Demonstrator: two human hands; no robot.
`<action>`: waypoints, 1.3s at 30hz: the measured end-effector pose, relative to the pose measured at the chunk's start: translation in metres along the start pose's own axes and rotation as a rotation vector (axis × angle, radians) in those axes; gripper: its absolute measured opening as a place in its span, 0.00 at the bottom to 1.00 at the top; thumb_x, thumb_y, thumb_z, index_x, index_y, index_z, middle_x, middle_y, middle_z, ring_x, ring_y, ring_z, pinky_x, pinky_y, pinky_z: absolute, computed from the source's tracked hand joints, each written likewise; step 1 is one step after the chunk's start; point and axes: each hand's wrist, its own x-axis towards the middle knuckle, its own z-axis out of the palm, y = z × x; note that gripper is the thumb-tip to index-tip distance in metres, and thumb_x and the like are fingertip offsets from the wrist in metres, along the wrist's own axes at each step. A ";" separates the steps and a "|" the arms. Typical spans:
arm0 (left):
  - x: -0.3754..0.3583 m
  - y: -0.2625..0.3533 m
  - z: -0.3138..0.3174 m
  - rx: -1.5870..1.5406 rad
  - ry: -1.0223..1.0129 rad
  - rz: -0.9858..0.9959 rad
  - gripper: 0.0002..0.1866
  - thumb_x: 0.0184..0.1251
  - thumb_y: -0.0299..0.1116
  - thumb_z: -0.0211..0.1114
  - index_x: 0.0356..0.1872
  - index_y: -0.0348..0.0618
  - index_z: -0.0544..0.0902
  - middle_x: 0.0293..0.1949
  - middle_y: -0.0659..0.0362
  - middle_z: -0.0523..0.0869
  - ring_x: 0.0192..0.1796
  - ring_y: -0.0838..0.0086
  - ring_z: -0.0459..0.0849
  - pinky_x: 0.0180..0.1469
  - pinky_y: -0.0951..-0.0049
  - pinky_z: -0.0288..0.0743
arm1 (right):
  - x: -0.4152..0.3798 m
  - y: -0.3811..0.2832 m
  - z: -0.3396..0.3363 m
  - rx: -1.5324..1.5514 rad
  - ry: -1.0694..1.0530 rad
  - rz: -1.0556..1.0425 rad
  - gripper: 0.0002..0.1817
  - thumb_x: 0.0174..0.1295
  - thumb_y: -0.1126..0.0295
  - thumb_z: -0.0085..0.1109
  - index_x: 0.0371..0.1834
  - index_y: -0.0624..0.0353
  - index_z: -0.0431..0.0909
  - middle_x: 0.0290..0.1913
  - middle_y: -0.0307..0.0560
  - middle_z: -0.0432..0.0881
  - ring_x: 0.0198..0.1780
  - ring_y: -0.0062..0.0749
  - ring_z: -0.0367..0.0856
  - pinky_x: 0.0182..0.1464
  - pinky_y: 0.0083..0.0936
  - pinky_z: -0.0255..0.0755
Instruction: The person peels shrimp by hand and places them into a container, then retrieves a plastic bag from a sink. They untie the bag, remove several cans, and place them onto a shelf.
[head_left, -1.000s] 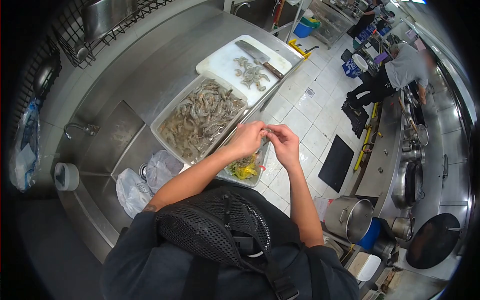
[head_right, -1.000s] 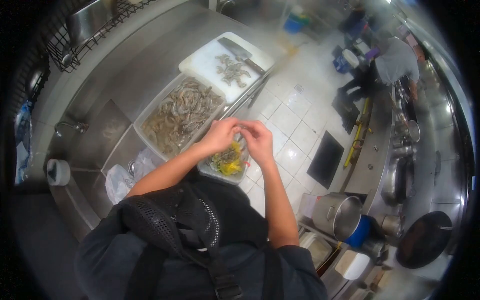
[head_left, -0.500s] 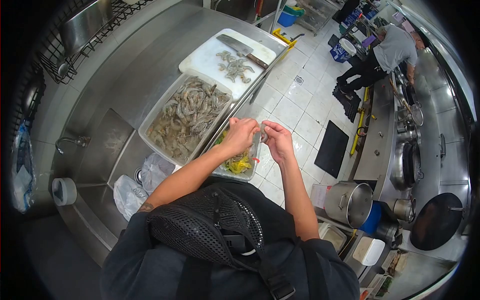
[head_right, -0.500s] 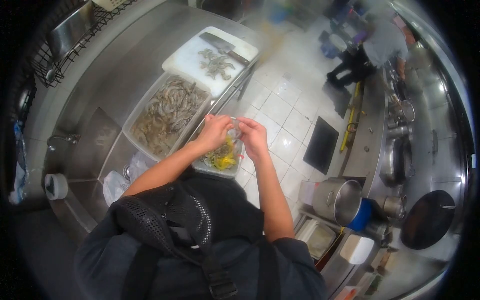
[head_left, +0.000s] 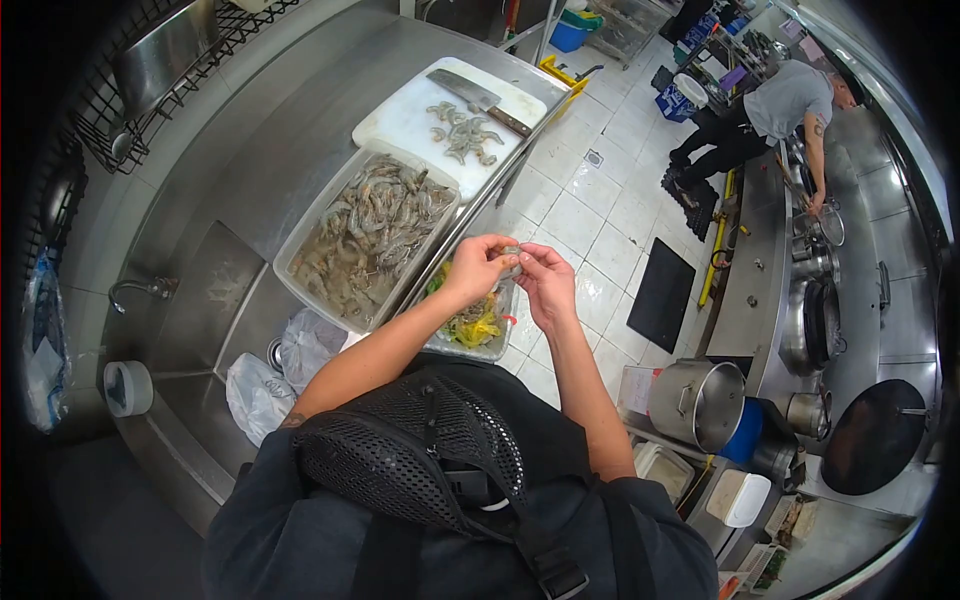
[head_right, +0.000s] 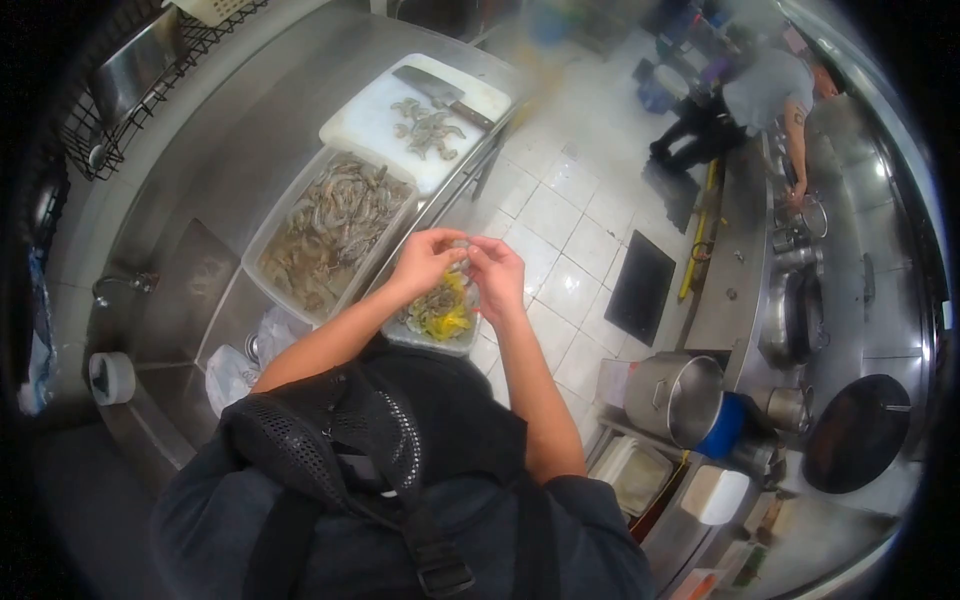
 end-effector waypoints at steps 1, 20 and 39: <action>0.001 -0.001 0.000 0.064 0.034 0.018 0.14 0.68 0.22 0.69 0.54 0.34 0.87 0.37 0.59 0.89 0.40 0.79 0.85 0.44 0.76 0.80 | -0.001 0.000 0.003 -0.004 -0.001 0.000 0.08 0.70 0.78 0.63 0.49 0.64 0.82 0.44 0.45 0.86 0.42 0.26 0.84 0.44 0.25 0.80; -0.002 -0.003 -0.003 0.089 0.128 0.026 0.08 0.71 0.23 0.65 0.46 0.32 0.88 0.37 0.56 0.91 0.39 0.78 0.87 0.44 0.73 0.80 | 0.005 0.005 0.004 0.106 -0.064 0.072 0.03 0.67 0.78 0.66 0.40 0.62 0.81 0.41 0.46 0.87 0.39 0.29 0.85 0.44 0.29 0.79; 0.006 -0.021 -0.026 0.085 0.220 0.048 0.10 0.61 0.19 0.65 0.41 0.34 0.90 0.36 0.51 0.91 0.35 0.68 0.87 0.41 0.70 0.79 | 0.004 0.003 -0.015 0.000 -0.200 0.166 0.06 0.65 0.83 0.66 0.42 0.66 0.80 0.40 0.49 0.85 0.39 0.35 0.85 0.47 0.29 0.81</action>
